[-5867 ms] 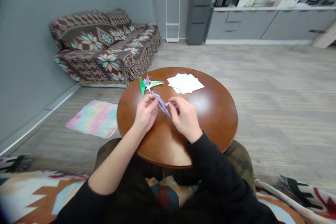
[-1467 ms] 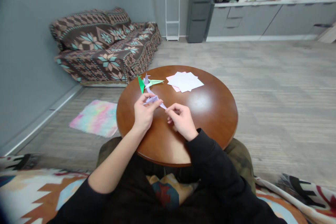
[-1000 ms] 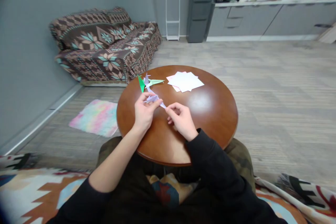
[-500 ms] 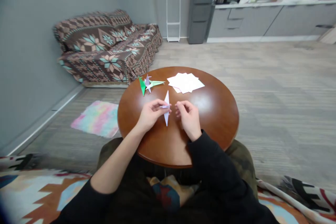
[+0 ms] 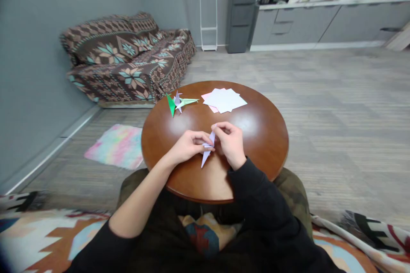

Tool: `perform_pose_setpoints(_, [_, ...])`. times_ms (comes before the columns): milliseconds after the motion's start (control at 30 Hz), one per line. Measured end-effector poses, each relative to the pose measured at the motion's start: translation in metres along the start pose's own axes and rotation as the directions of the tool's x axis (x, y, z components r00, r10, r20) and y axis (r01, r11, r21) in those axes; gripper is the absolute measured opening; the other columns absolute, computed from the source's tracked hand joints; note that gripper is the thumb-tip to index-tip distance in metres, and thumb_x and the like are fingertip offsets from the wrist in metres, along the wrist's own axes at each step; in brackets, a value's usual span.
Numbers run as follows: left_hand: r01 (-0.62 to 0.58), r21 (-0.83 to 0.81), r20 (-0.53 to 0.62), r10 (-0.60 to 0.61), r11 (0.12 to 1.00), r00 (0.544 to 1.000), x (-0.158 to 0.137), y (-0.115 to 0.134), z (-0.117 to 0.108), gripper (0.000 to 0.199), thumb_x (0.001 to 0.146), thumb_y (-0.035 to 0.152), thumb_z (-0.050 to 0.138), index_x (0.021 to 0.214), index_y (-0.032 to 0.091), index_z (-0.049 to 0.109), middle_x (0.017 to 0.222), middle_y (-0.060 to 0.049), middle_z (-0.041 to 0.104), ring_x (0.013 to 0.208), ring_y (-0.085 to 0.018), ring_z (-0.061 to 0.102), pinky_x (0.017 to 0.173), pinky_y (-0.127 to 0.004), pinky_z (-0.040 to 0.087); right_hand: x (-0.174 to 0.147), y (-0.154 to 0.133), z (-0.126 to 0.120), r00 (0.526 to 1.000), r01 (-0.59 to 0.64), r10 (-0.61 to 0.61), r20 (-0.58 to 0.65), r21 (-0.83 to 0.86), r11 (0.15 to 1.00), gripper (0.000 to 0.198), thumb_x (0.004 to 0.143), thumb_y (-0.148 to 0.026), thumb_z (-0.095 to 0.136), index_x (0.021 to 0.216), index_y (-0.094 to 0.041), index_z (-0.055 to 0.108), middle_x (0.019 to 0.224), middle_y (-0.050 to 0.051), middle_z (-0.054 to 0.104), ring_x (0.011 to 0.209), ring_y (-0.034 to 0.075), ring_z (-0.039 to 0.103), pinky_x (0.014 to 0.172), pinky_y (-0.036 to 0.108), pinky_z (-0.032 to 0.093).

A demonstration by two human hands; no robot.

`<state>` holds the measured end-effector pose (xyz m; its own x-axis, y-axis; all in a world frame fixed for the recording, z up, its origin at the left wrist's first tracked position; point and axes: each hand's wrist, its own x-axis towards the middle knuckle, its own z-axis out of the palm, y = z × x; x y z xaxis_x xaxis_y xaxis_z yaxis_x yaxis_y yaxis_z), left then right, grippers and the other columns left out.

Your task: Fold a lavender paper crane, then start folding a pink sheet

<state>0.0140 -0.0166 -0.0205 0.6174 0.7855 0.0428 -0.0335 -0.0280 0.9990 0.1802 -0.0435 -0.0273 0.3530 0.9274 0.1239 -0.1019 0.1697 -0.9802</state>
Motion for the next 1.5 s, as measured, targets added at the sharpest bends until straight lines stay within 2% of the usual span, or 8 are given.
perform_pose_setpoints(167, [0.063, -0.019, -0.015, -0.063, 0.998, 0.998, 0.0, -0.002, 0.0, 0.022, 0.067, 0.031, 0.093, 0.076, 0.017, 0.079, 0.075, -0.009, 0.078, 0.066, -0.023, 0.076, 0.059, -0.031, 0.061, 0.005, 0.009, -0.005, 0.999, 0.004, -0.004, -0.046, 0.0, 1.0, 0.024, 0.075, -0.041, 0.08, 0.078, -0.018, 0.075, 0.07, 0.004, 0.072, 0.064, 0.017, 0.063, 0.063, 0.032, 0.054])
perform_pose_setpoints(300, [0.061, -0.093, -0.12, -0.072, 0.994, 0.99, 0.004, -0.006, -0.003, 0.026, 0.068, 0.035, 0.093, 0.081, 0.016, 0.08, 0.079, -0.01, 0.08, 0.07, -0.023, 0.077, 0.064, -0.032, 0.062, 0.007, 0.013, -0.006, 0.996, 0.071, -0.073, -0.051, -0.043, 0.997, 0.03, 0.082, -0.046, 0.074, 0.095, -0.019, 0.073, 0.089, 0.005, 0.074, 0.077, 0.019, 0.068, 0.073, 0.035, 0.057])
perform_pose_setpoints(433, [0.03, -0.189, -0.227, -0.073, 0.982, 0.971, 0.008, -0.011, -0.009, 0.03, 0.069, 0.037, 0.092, 0.086, 0.015, 0.081, 0.083, -0.009, 0.08, 0.076, -0.021, 0.077, 0.073, -0.033, 0.063, 0.0, 0.012, -0.001, 0.985, 0.151, -0.138, 0.106, -0.123, 0.981, 0.023, 0.084, -0.043, 0.076, 0.089, -0.02, 0.074, 0.091, 0.006, 0.073, 0.084, 0.021, 0.069, 0.085, 0.038, 0.058])
perform_pose_setpoints(533, [0.024, -0.234, -0.257, -0.085, 0.972, 0.963, 0.009, -0.014, -0.011, 0.031, 0.067, 0.038, 0.093, 0.081, 0.013, 0.08, 0.082, -0.01, 0.079, 0.074, -0.02, 0.076, 0.075, -0.033, 0.063, -0.005, 0.012, 0.002, 0.966, 0.183, -0.147, 0.211, -0.161, 0.97, 0.02, 0.085, -0.04, 0.075, 0.085, -0.02, 0.075, 0.093, 0.006, 0.071, 0.083, 0.021, 0.07, 0.08, 0.037, 0.06])
perform_pose_setpoints(867, [0.061, -0.262, -0.255, -0.13, 0.963, 0.958, 0.009, -0.011, -0.01, 0.037, 0.068, 0.043, 0.092, 0.081, 0.01, 0.079, 0.08, -0.011, 0.079, 0.077, -0.021, 0.076, 0.083, -0.035, 0.062, -0.001, 0.021, -0.001, 0.949, 0.197, -0.135, 0.286, -0.199, 0.96, 0.012, 0.084, -0.021, 0.063, 0.092, -0.019, 0.07, 0.092, 0.006, 0.076, 0.083, 0.022, 0.074, 0.081, 0.038, 0.06])
perform_pose_setpoints(1067, [0.082, -0.199, -0.262, -0.134, 0.977, 0.956, 0.009, -0.011, -0.013, 0.037, 0.068, 0.043, 0.092, 0.085, 0.011, 0.081, 0.079, -0.009, 0.079, 0.068, -0.016, 0.072, 0.068, -0.027, 0.059, -0.004, 0.021, 0.0, 0.942, 0.213, -0.157, 0.296, -0.169, 0.962, 0.012, 0.082, -0.023, 0.067, 0.093, -0.021, 0.065, 0.089, 0.005, 0.076, 0.082, 0.022, 0.075, 0.077, 0.037, 0.062])
perform_pose_setpoints(1367, [0.041, -0.2, -0.236, -0.089, 0.979, 0.968, 0.008, -0.01, -0.01, 0.042, 0.071, 0.049, 0.089, 0.087, 0.011, 0.081, 0.085, -0.011, 0.08, 0.077, -0.021, 0.075, 0.078, -0.033, 0.061, -0.006, 0.018, 0.0, 0.939, 0.267, -0.212, 0.271, -0.185, 0.946, 0.005, 0.085, -0.023, 0.067, 0.09, -0.021, 0.068, 0.086, 0.005, 0.077, 0.077, 0.023, 0.076, 0.076, 0.038, 0.064])
perform_pose_setpoints(1500, [0.024, -0.196, -0.248, -0.074, 0.98, 0.966, 0.007, -0.008, -0.01, 0.047, 0.072, 0.052, 0.087, 0.096, 0.012, 0.081, 0.083, -0.01, 0.079, 0.074, -0.02, 0.075, 0.076, -0.033, 0.062, -0.007, 0.017, 0.0, 0.938, 0.296, -0.243, 0.249, -0.203, 0.933, 0.006, 0.086, -0.024, 0.068, 0.091, -0.021, 0.069, 0.089, 0.005, 0.078, 0.079, 0.023, 0.077, 0.077, 0.038, 0.064])
